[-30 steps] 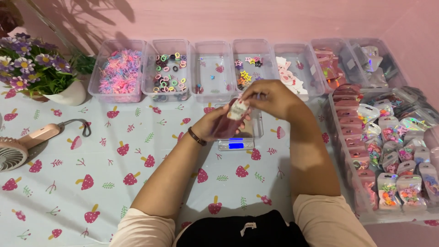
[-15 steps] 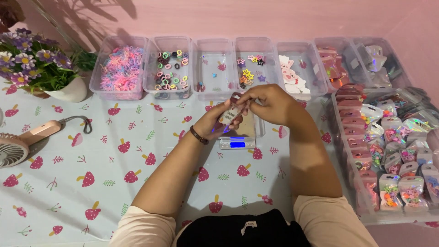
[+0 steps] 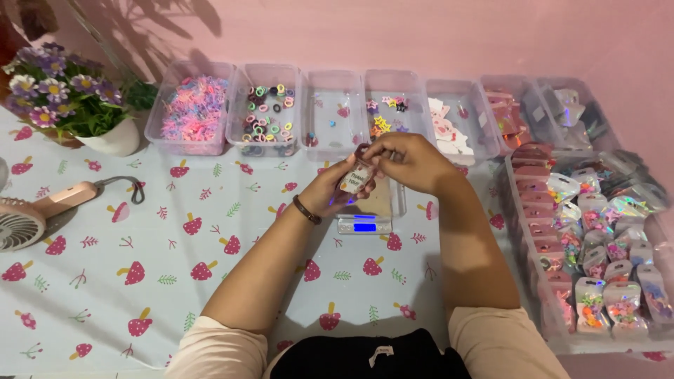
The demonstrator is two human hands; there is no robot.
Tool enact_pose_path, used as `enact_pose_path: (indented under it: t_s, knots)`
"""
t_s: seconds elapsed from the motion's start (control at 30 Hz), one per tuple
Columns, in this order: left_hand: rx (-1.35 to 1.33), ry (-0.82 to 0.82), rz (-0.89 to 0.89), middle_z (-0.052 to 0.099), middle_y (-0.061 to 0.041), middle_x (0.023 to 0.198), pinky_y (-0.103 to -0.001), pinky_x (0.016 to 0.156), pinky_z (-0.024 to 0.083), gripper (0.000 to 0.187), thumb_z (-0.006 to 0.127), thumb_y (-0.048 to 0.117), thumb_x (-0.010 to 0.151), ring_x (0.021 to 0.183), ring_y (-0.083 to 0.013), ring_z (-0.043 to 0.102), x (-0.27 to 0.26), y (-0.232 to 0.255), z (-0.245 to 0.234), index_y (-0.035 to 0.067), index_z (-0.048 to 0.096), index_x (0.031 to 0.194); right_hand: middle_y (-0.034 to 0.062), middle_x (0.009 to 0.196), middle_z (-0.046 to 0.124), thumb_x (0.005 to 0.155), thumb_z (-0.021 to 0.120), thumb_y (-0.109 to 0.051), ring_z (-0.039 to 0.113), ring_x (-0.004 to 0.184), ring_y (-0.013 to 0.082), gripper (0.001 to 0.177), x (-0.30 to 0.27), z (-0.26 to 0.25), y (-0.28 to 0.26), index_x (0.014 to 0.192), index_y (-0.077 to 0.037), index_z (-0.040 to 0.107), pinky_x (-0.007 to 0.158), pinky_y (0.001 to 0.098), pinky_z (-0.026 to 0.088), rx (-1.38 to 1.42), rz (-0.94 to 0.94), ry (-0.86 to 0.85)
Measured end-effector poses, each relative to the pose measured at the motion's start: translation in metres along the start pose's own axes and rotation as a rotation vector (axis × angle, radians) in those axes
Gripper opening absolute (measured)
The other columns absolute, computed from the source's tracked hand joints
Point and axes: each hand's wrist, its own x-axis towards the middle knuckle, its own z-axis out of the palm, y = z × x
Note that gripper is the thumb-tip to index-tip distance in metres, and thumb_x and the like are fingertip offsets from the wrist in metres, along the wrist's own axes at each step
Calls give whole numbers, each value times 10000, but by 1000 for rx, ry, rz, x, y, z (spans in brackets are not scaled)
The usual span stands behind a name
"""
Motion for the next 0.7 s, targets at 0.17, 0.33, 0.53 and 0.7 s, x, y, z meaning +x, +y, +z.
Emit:
enact_pose_path:
  t_s: [0.17,0.33,0.53,0.7]
  knots:
    - [84,37,12,620,-113,952,-216,597,440,530,513,435,1028,797,-196,594,-3,19,23,42,582,1377,113,963,759,884,603,-19,690,761,161,246,-4,1,-29,1066,-52,765,630,270,532,-57,-69,-4]
    - [110,22,39,591,-94,890,-189,565,419,553,522,486,1027,764,-161,567,4,28,33,36,606,1337,139,1030,739,817,593,16,643,813,195,318,-4,-1,-45,1081,-23,767,677,298,525,-108,-145,-36]
    - [125,65,62,676,-147,920,-240,599,492,540,553,493,1021,775,-240,675,3,30,24,38,650,1294,141,995,727,845,651,-13,665,811,222,230,2,6,-47,1035,-41,775,666,315,527,-154,-158,13]
    - [89,167,74,751,-188,980,-304,588,600,531,533,486,1013,782,-257,757,-31,54,12,5,678,1184,97,950,721,878,646,-30,656,797,162,230,13,8,-51,1056,-84,780,641,243,520,-131,-111,87]
